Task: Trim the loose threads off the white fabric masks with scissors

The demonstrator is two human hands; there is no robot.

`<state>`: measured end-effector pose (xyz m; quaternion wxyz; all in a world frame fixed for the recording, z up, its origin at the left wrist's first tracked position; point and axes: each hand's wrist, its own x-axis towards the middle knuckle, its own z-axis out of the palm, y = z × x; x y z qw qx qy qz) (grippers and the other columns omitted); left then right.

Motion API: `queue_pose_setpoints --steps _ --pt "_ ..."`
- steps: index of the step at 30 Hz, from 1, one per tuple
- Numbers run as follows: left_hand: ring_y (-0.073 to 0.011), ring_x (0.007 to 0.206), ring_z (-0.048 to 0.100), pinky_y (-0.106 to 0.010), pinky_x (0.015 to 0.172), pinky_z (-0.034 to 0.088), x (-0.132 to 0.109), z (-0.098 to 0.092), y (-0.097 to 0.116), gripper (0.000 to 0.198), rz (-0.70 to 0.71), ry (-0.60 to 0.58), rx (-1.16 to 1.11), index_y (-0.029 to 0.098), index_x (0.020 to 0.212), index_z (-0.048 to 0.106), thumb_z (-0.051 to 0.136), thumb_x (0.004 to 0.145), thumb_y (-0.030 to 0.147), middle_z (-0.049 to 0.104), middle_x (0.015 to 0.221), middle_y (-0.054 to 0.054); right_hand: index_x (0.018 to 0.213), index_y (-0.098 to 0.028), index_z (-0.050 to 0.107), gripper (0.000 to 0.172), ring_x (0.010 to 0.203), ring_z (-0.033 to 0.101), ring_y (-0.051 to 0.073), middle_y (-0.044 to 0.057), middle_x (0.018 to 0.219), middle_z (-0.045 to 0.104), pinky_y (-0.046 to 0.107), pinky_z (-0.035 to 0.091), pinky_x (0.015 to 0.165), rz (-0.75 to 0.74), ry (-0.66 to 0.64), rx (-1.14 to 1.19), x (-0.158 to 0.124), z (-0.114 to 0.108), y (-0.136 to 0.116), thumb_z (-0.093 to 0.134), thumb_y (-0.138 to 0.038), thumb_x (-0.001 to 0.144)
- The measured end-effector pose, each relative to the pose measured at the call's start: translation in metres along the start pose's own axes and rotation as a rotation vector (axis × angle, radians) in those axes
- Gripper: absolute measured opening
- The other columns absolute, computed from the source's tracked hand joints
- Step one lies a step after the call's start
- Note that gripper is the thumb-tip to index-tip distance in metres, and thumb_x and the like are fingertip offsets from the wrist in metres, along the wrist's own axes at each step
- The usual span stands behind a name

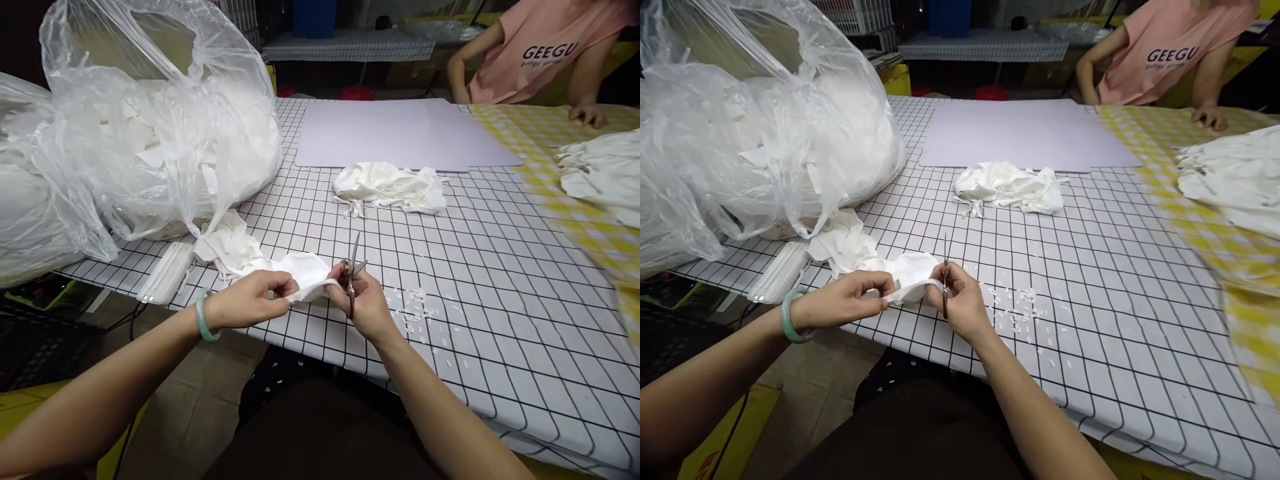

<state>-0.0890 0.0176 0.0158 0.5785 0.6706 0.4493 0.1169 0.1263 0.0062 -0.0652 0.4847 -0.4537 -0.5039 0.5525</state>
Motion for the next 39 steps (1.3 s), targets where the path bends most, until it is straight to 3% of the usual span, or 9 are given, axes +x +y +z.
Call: queue_pose_setpoints --steps 4,8,14,19,21,25,29,34,39 --pt "-0.0156 0.078 0.061 -0.031 0.077 0.047 0.006 0.026 -0.014 0.022 -0.094 -0.271 -0.641 0.015 0.096 0.062 0.064 0.080 0.029 0.068 0.094 -0.008 0.082 -0.022 0.056 0.017 0.085 0.059 0.017 0.000 0.088 0.062 0.029 0.046 0.075 -0.175 0.012 0.046 0.002 -0.002 -0.009 0.069 -0.014 0.075" --pt "-0.0128 0.066 0.058 -0.027 0.068 0.047 0.015 0.059 -0.026 0.044 -0.162 -0.411 -1.090 0.005 0.106 0.068 0.059 0.088 0.043 0.064 0.081 -0.008 0.083 -0.024 0.053 0.021 0.084 0.059 0.016 -0.001 0.089 0.063 0.029 0.046 0.073 -0.283 0.032 0.085 0.002 -0.005 -0.014 0.068 -0.011 0.077" --pt "-0.0068 0.063 0.055 -0.019 0.059 0.041 0.014 0.085 -0.029 0.008 -0.058 -0.154 -1.331 0.010 0.091 0.067 0.068 0.084 0.011 0.060 0.081 -0.002 0.085 -0.024 0.054 0.020 0.086 0.061 0.017 0.001 0.089 0.065 0.030 0.048 0.076 -0.322 0.065 0.126 -0.001 -0.022 -0.011 0.069 -0.012 0.080" --pt "-0.0215 0.083 0.065 -0.035 0.078 0.053 0.027 0.107 -0.026 0.057 -0.107 -0.478 -1.502 0.004 0.115 0.067 0.064 0.082 0.050 0.066 0.098 -0.013 0.084 -0.024 0.055 0.019 0.087 0.061 0.018 0.001 0.086 0.065 0.032 0.049 0.079 -0.340 0.014 0.183 -0.005 -0.025 -0.015 0.069 -0.013 0.078" --pt "-0.0188 0.079 0.063 -0.038 0.085 0.052 0.032 0.115 -0.022 0.052 -0.097 -0.516 -1.505 0.003 0.111 0.069 0.065 0.084 0.047 0.064 0.086 -0.009 0.083 -0.024 0.054 0.020 0.085 0.061 0.017 0.001 0.086 0.065 0.031 0.049 0.078 -0.351 -0.024 0.191 -0.006 -0.025 -0.020 0.069 -0.013 0.077" --pt "-0.0090 0.064 0.052 -0.030 0.076 0.052 0.031 0.115 -0.014 0.017 0.012 -0.255 -1.407 0.010 0.089 0.069 0.074 0.083 0.025 0.051 0.068 0.002 0.083 -0.024 0.053 0.021 0.084 0.061 0.017 0.001 0.085 0.064 0.031 0.049 0.077 -0.342 -0.022 0.178 -0.009 -0.033 -0.022 0.071 -0.015 0.078" --pt "-0.0080 0.057 0.043 -0.020 0.052 0.036 0.018 0.099 -0.009 0.024 0.055 0.071 -0.888 0.013 0.090 0.070 0.073 0.087 0.037 0.053 0.069 0.000 0.083 -0.023 0.054 0.019 0.082 0.060 0.017 0.001 0.086 0.063 0.031 0.048 0.074 -0.218 0.013 0.095 -0.011 -0.043 -0.014 0.073 -0.022 0.079" --pt "-0.0184 0.090 0.055 -0.035 0.088 0.049 0.011 0.090 0.002 0.023 0.375 0.405 -0.284 0.019 0.089 0.076 0.062 0.096 0.036 0.056 0.092 -0.006 0.079 -0.021 0.057 0.028 0.067 0.051 0.014 -0.001 0.073 0.056 0.029 0.045 0.063 0.024 0.047 -0.008 -0.020 -0.027 -0.001 0.080 -0.037 0.073" --pt "-0.0268 0.117 0.055 -0.040 0.094 0.052 0.025 0.094 0.000 0.028 0.454 0.478 -0.471 0.018 0.085 0.070 0.055 0.099 0.035 0.059 0.111 -0.012 0.079 -0.022 0.052 0.041 0.058 0.046 0.012 -0.004 0.065 0.051 0.026 0.043 0.055 0.137 -0.055 0.068 -0.038 0.002 0.010 0.077 -0.054 0.075"
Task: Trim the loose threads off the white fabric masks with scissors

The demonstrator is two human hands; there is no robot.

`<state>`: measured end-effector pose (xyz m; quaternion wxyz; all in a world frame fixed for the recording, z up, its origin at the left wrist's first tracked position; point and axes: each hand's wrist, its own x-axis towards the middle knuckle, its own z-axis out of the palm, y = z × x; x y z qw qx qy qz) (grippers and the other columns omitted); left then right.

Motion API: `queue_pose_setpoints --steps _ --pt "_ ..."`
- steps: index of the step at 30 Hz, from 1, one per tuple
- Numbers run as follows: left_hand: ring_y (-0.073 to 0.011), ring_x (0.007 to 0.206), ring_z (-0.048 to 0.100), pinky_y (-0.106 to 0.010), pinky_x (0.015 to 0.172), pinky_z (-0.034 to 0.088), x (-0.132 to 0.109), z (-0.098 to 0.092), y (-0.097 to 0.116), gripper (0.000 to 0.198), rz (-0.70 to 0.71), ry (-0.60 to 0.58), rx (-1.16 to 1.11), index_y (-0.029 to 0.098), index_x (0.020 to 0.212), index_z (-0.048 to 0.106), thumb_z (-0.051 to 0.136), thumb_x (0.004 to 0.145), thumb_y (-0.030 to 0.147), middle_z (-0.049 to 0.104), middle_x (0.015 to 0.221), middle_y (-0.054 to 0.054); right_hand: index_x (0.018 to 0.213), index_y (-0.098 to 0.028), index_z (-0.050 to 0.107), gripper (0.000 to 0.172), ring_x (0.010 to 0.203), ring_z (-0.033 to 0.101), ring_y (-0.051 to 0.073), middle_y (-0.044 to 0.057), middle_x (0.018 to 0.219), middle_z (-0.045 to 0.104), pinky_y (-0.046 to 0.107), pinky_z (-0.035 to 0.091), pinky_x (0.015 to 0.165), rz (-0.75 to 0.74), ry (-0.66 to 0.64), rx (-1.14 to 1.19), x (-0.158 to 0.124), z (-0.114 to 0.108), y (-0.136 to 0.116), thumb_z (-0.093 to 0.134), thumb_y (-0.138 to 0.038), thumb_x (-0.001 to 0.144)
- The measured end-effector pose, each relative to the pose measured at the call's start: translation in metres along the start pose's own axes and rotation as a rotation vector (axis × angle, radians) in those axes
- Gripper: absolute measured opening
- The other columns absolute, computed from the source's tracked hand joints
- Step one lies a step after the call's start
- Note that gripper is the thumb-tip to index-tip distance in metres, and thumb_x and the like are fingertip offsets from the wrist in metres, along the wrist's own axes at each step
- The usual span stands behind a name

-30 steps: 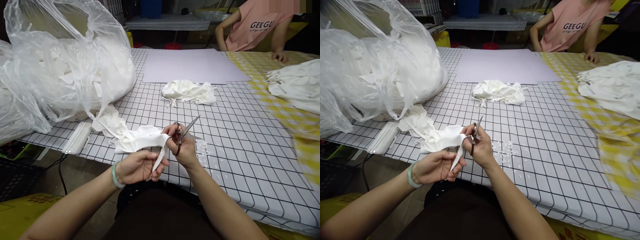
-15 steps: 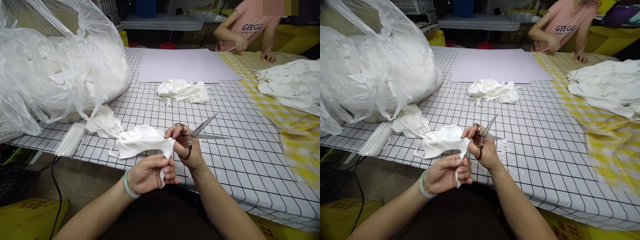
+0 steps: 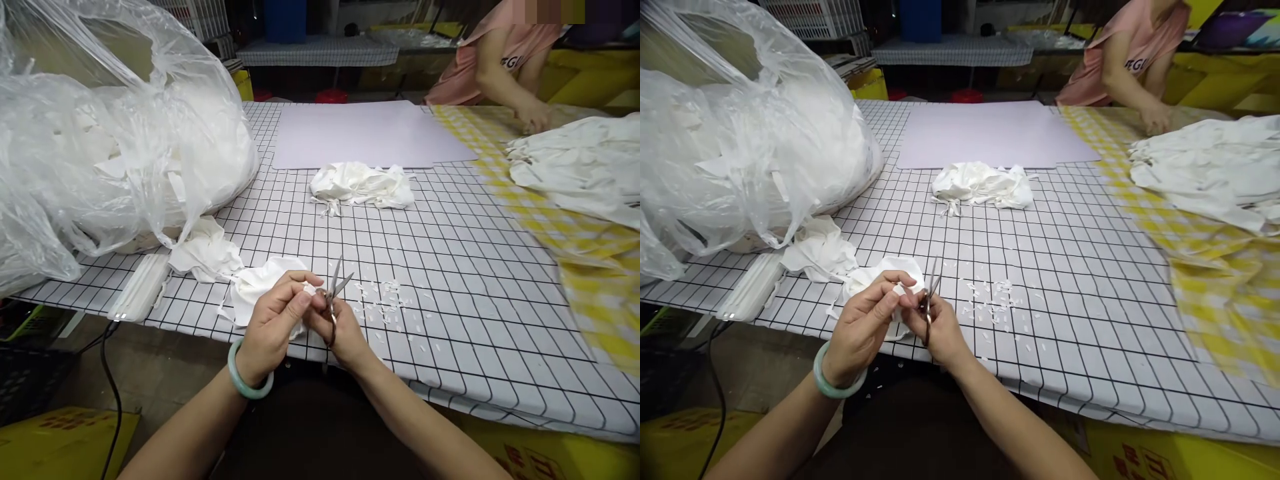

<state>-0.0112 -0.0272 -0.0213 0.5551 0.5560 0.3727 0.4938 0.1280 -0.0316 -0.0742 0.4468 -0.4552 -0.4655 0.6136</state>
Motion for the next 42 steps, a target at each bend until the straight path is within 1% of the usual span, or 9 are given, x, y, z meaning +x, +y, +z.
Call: queue_pose_setpoints --steps 2,5,8,11,16,21,29,34,42 --pt "-0.0249 0.108 0.058 -0.035 0.082 0.053 0.001 0.002 -0.007 0.028 -0.067 0.030 -0.076 0.018 0.082 0.067 0.053 0.100 0.035 0.057 0.093 -0.009 0.080 -0.021 0.053 0.038 0.064 0.052 0.014 -0.001 0.073 0.057 0.028 0.047 0.060 -0.029 -0.053 -0.071 -0.007 0.000 -0.002 0.075 -0.053 0.078" --pt "-0.0245 0.109 0.054 -0.031 0.079 0.050 -0.003 0.004 -0.013 0.028 -0.018 0.085 0.004 0.019 0.081 0.065 0.051 0.102 0.033 0.050 0.078 -0.006 0.088 -0.022 0.058 0.032 0.082 0.059 0.020 0.004 0.088 0.062 0.034 0.050 0.074 -0.143 -0.042 -0.372 -0.015 -0.015 -0.013 0.072 -0.049 0.082" --pt "-0.0218 0.103 0.054 -0.028 0.069 0.049 -0.008 0.007 -0.014 0.029 0.040 0.086 0.106 0.018 0.087 0.067 0.047 0.103 0.031 0.052 0.092 -0.008 0.083 -0.022 0.061 0.033 0.080 0.058 0.023 0.005 0.083 0.064 0.038 0.048 0.073 -0.260 -0.013 -0.706 -0.020 -0.033 -0.026 0.073 -0.053 0.080" --pt "-0.0191 0.096 0.054 -0.026 0.061 0.048 -0.012 0.009 -0.013 0.029 0.057 0.050 0.165 0.017 0.092 0.066 0.044 0.104 0.029 0.050 0.110 -0.011 0.071 -0.021 0.059 0.039 0.068 0.055 0.020 0.003 0.068 0.064 0.038 0.044 0.070 -0.332 -0.030 -0.850 -0.023 -0.043 -0.032 0.075 -0.056 0.078" --pt "-0.0239 0.109 0.052 -0.030 0.075 0.051 -0.012 0.009 -0.014 0.027 0.107 0.024 0.293 0.017 0.086 0.062 0.043 0.104 0.024 0.051 0.104 -0.011 0.062 -0.021 0.054 0.045 0.058 0.052 0.016 0.001 0.057 0.062 0.036 0.042 0.067 -0.368 -0.031 -0.901 -0.027 -0.046 -0.034 0.076 -0.057 0.078" --pt "-0.0234 0.113 0.052 -0.036 0.091 0.049 -0.011 0.010 -0.018 0.025 0.164 -0.004 0.362 0.018 0.086 0.060 0.043 0.103 0.020 0.051 0.106 -0.010 0.058 -0.022 0.052 0.048 0.055 0.051 0.016 0.000 0.053 0.059 0.035 0.041 0.067 -0.380 -0.028 -0.899 -0.028 -0.046 -0.035 0.076 -0.058 0.077" --pt "-0.0218 0.113 0.051 -0.034 0.090 0.047 -0.013 0.014 -0.022 0.021 0.183 -0.037 0.332 0.019 0.087 0.058 0.043 0.102 0.016 0.051 0.106 -0.009 0.056 -0.022 0.052 0.050 0.054 0.050 0.014 -0.001 0.051 0.056 0.033 0.040 0.065 -0.388 0.005 -0.859 -0.026 -0.045 -0.035 0.075 -0.060 0.077" --pt "-0.0228 0.114 0.050 -0.036 0.093 0.046 -0.012 0.015 -0.022 0.023 0.196 -0.044 0.339 0.019 0.086 0.059 0.042 0.102 0.016 0.052 0.102 -0.009 0.055 -0.021 0.050 0.052 0.053 0.050 0.014 -0.001 0.051 0.058 0.034 0.040 0.066 -0.379 0.012 -0.841 -0.026 -0.046 -0.032 0.075 -0.062 0.078" --pt "-0.0235 0.113 0.051 -0.037 0.091 0.048 -0.008 0.021 -0.024 0.025 0.194 -0.069 0.350 0.019 0.085 0.060 0.041 0.103 0.018 0.054 0.100 -0.010 0.055 -0.021 0.051 0.056 0.052 0.049 0.014 0.000 0.051 0.058 0.033 0.041 0.065 -0.360 0.061 -0.870 -0.029 -0.052 -0.024 0.069 -0.066 0.081"
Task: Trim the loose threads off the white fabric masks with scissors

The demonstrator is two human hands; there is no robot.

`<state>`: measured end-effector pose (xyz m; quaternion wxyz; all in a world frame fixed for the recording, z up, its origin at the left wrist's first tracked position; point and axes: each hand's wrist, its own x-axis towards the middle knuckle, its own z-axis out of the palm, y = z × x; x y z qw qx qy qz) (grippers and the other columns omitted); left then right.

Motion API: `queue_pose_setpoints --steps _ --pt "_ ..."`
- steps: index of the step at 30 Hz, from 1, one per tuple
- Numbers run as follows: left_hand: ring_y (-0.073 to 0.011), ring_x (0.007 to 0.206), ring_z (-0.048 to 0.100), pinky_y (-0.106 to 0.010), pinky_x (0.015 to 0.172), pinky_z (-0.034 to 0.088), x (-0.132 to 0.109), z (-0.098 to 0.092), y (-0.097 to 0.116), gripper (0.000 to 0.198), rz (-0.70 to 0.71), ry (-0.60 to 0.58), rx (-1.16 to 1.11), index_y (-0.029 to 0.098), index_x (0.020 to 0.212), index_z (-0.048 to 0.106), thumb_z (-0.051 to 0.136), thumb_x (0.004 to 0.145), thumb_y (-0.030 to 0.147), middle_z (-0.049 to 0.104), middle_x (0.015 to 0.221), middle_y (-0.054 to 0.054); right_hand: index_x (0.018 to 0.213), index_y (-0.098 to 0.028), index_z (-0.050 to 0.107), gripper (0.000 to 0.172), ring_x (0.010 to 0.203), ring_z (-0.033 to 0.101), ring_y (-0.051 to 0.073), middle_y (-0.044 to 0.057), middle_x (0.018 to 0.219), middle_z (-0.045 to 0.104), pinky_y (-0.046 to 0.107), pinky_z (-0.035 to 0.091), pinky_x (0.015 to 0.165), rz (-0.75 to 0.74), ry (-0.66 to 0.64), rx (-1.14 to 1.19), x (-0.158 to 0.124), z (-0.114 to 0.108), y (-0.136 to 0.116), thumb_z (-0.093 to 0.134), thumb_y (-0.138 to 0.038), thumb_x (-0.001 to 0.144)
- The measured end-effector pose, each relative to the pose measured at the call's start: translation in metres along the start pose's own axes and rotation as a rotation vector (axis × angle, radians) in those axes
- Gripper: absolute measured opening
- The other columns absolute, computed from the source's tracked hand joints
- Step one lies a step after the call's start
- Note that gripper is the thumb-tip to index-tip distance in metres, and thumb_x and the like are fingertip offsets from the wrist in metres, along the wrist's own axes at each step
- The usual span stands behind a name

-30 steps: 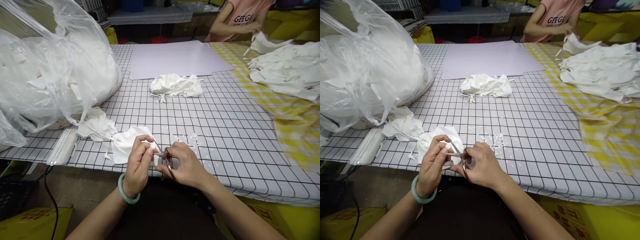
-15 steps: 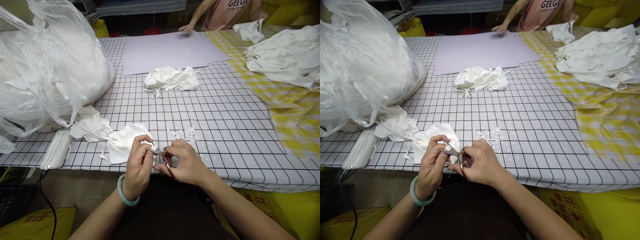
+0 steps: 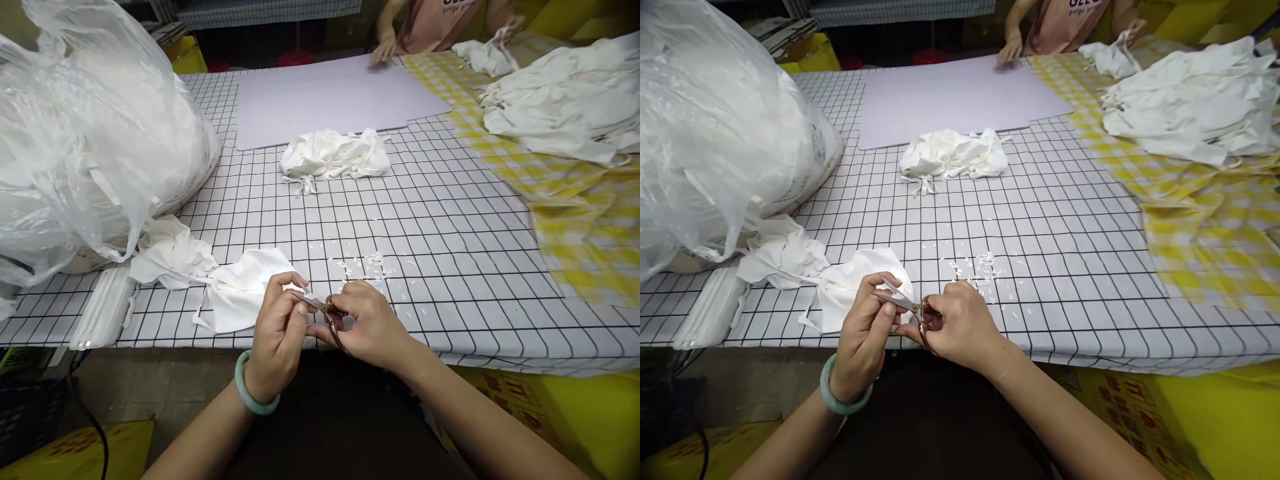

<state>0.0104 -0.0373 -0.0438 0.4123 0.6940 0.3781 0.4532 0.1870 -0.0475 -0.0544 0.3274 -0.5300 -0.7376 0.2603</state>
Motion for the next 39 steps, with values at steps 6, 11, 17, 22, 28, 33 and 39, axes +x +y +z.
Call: queue_pose_setpoints --steps 6,11,17,22,28,33,39 --pt "-0.0231 0.111 0.052 -0.036 0.088 0.048 0.015 0.018 -0.004 0.024 0.047 -0.147 0.028 0.019 0.084 0.058 0.041 0.102 0.017 0.053 0.093 -0.008 0.049 -0.021 0.046 0.063 0.047 0.043 0.012 -0.001 0.045 0.047 0.030 0.036 0.056 0.099 0.145 -0.078 -0.021 -0.006 0.017 0.066 -0.071 0.081" --pt "-0.0243 0.115 0.052 -0.036 0.091 0.047 0.026 0.038 -0.015 0.022 0.049 -0.241 -0.001 0.019 0.089 0.059 0.042 0.102 0.018 0.054 0.093 -0.008 0.048 -0.021 0.043 0.064 0.048 0.043 0.013 -0.001 0.047 0.046 0.027 0.034 0.049 0.488 0.116 0.096 -0.043 -0.014 0.032 0.069 -0.073 0.075" --pt "-0.0242 0.115 0.059 -0.036 0.095 0.051 0.014 0.028 0.002 0.015 0.068 -0.529 0.106 0.018 0.088 0.060 0.052 0.100 0.023 0.061 0.115 -0.013 0.089 -0.023 0.061 0.047 0.066 0.057 0.019 0.004 0.078 0.063 0.030 0.045 0.055 0.514 0.166 0.374 -0.051 -0.029 0.045 0.070 -0.068 0.078" --pt "-0.0234 0.107 0.062 -0.040 0.093 0.054 0.003 -0.043 -0.015 0.014 0.060 -0.245 0.418 0.019 0.089 0.060 0.049 0.098 0.017 0.066 0.110 -0.010 0.098 -0.026 0.059 0.039 0.087 0.060 0.023 0.006 0.102 0.064 0.036 0.051 0.076 0.472 0.131 0.225 -0.038 -0.016 0.040 0.071 -0.059 0.080" --pt "-0.0310 0.109 0.056 -0.053 0.098 0.048 0.012 -0.141 -0.067 0.027 -0.073 -0.157 0.914 0.016 0.096 0.065 0.051 0.080 0.000 0.066 0.106 -0.013 0.094 -0.025 0.059 0.025 0.089 0.059 0.023 0.005 0.096 0.063 0.037 0.051 0.078 0.313 0.059 0.212 0.004 0.021 0.005 0.070 -0.044 0.083" --pt "-0.0224 0.087 0.062 -0.037 0.081 0.053 0.017 -0.145 -0.042 0.016 -0.104 -0.234 0.861 0.016 0.085 0.064 0.051 0.086 0.007 0.067 0.089 -0.008 0.096 -0.024 0.057 0.016 0.092 0.061 0.024 0.006 0.099 0.065 0.037 0.051 0.082 0.064 0.026 0.307 0.043 0.064 -0.026 0.067 -0.030 0.084" --pt "-0.0146 0.069 0.056 -0.025 0.061 0.045 0.014 -0.142 0.013 0.022 -0.338 -0.208 0.496 0.016 0.084 0.063 0.050 0.096 0.030 0.062 0.075 -0.001 0.084 -0.022 0.061 0.010 0.087 0.062 0.023 0.004 0.087 0.066 0.037 0.050 0.080 0.099 -0.061 0.477 0.072 0.096 -0.029 0.066 -0.026 0.077"
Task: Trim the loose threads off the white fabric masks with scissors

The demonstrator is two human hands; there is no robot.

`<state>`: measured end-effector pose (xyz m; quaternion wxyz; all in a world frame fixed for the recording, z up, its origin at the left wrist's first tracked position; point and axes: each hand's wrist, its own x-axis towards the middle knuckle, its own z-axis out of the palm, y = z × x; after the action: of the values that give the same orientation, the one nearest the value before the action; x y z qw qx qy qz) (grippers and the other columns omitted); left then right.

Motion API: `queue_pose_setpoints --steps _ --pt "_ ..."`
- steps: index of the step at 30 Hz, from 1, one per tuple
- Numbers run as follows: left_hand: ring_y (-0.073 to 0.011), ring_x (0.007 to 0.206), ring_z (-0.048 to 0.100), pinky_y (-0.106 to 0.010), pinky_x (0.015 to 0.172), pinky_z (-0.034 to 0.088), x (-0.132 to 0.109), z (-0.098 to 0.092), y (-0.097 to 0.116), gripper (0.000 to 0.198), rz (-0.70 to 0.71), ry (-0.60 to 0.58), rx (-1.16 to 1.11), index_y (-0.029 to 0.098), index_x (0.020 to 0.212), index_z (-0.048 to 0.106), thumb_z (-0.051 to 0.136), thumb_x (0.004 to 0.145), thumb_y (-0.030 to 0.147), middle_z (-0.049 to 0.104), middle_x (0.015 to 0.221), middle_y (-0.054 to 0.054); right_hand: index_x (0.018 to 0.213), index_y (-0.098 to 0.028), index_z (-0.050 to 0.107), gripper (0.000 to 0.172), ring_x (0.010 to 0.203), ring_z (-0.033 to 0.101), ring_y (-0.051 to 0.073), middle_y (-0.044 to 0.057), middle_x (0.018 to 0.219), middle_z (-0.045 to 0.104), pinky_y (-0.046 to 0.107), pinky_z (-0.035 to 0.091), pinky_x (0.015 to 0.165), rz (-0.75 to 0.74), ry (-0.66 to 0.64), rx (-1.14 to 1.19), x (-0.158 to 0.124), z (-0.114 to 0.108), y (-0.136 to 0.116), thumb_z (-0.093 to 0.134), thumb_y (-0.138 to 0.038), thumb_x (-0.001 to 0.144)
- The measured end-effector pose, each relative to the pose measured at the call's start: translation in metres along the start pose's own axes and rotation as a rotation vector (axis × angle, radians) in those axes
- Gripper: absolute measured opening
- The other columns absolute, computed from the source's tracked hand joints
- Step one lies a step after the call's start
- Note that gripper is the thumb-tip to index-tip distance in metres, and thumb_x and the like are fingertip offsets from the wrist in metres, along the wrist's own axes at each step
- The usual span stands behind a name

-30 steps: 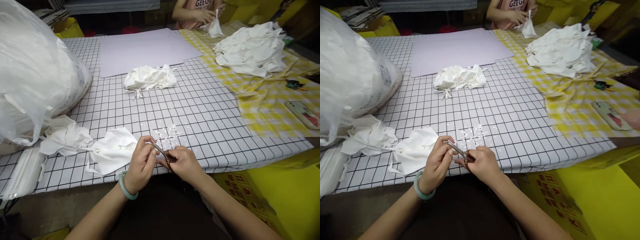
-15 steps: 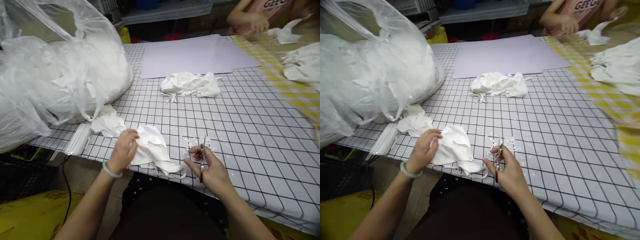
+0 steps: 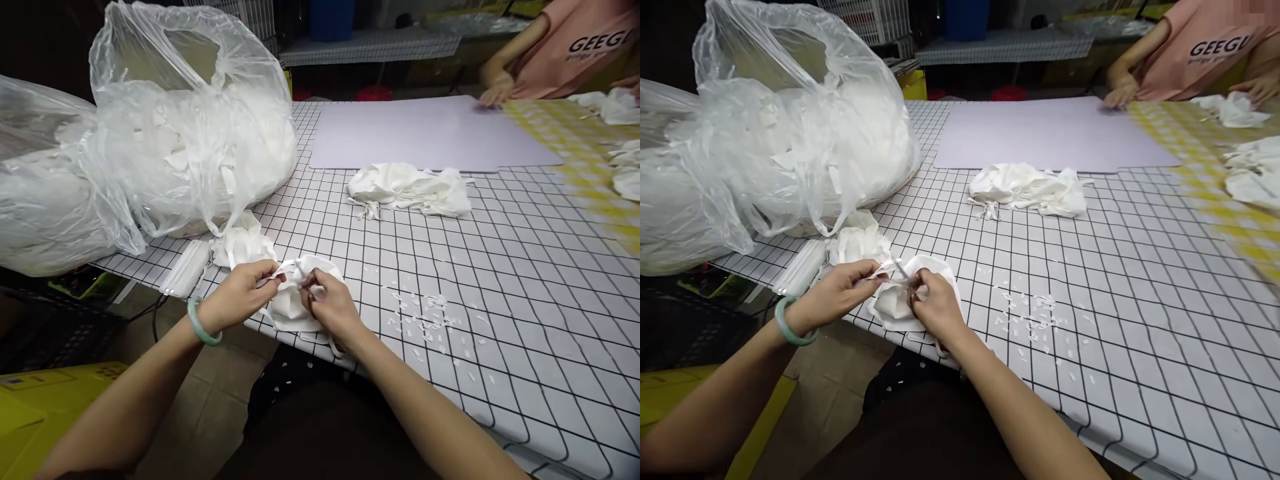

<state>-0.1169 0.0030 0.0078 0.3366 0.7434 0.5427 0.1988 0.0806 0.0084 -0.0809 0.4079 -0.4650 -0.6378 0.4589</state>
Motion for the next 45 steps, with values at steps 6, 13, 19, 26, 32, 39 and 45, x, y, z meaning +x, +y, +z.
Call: queue_pose_setpoints --steps 6,13,19,26,32,39,45 --pt "-0.0134 0.063 0.053 -0.025 0.058 0.045 -0.005 -0.015 -0.004 0.037 -0.082 -0.164 -0.361 0.014 0.096 0.070 0.055 0.094 0.048 0.058 0.070 0.000 0.085 -0.022 0.058 0.019 0.077 0.059 0.017 0.000 0.082 0.061 0.033 0.048 0.074 0.140 -0.065 0.214 0.012 -0.029 -0.004 0.071 -0.034 0.076" --pt "-0.0287 0.081 0.061 -0.042 0.073 0.049 -0.008 -0.022 -0.039 0.013 -0.240 0.085 0.610 0.016 0.084 0.070 0.063 0.084 0.027 0.066 0.083 -0.010 0.090 -0.024 0.051 0.024 0.094 0.059 0.026 0.006 0.099 0.062 0.041 0.050 0.083 -0.040 -0.052 -0.253 0.006 -0.016 0.011 0.069 -0.021 0.075" --pt "-0.0291 0.106 0.057 -0.043 0.091 0.048 0.002 0.023 -0.040 0.020 0.087 0.107 0.578 0.013 0.100 0.065 0.054 0.083 0.013 0.065 0.107 -0.013 0.087 -0.025 0.048 0.013 0.087 0.060 0.024 0.005 0.093 0.062 0.038 0.049 0.077 -0.025 0.011 -0.325 0.007 -0.024 0.017 0.057 -0.019 0.080" --pt "-0.0242 0.087 0.055 -0.041 0.083 0.044 -0.034 0.041 -0.035 0.008 0.143 -0.268 0.502 0.017 0.081 0.056 0.061 0.086 0.020 0.063 0.089 -0.007 0.094 -0.024 0.053 0.017 0.092 0.058 0.023 0.005 0.099 0.063 0.037 0.049 0.080 -0.049 -0.090 -0.178 -0.022 -0.017 -0.011 0.065 -0.023 0.083" --pt "-0.0157 0.070 0.052 -0.029 0.067 0.040 -0.048 0.042 -0.019 0.015 -0.023 -0.067 -0.055 0.018 0.081 0.055 0.054 0.094 0.026 0.058 0.075 -0.001 0.083 -0.023 0.055 0.016 0.084 0.057 0.022 0.003 0.085 0.062 0.034 0.048 0.074 -0.089 -0.133 -0.058 -0.037 0.012 -0.005 0.063 -0.012 0.075" --pt "-0.0194 0.075 0.065 -0.035 0.075 0.050 -0.023 0.073 0.005 0.044 -0.345 -0.547 -1.286 0.013 0.102 0.066 0.054 0.091 0.053 0.070 0.091 -0.012 0.087 -0.025 0.057 0.010 0.087 0.062 0.019 0.002 0.088 0.062 0.034 0.052 0.081 -0.106 0.130 0.240 -0.022 -0.020 -0.018 0.065 -0.021 0.081" --pt "-0.0046 0.051 0.028 -0.019 0.047 0.023 -0.007 0.083 0.025 0.026 -0.340 -0.285 -1.231 0.014 0.090 0.070 0.069 0.088 0.040 0.042 0.064 0.004 0.084 -0.023 0.058 0.014 0.081 0.060 0.017 0.001 0.085 0.061 0.031 0.051 0.078 -0.057 0.244 0.293 -0.021 -0.042 -0.018 0.071 -0.027 0.080"
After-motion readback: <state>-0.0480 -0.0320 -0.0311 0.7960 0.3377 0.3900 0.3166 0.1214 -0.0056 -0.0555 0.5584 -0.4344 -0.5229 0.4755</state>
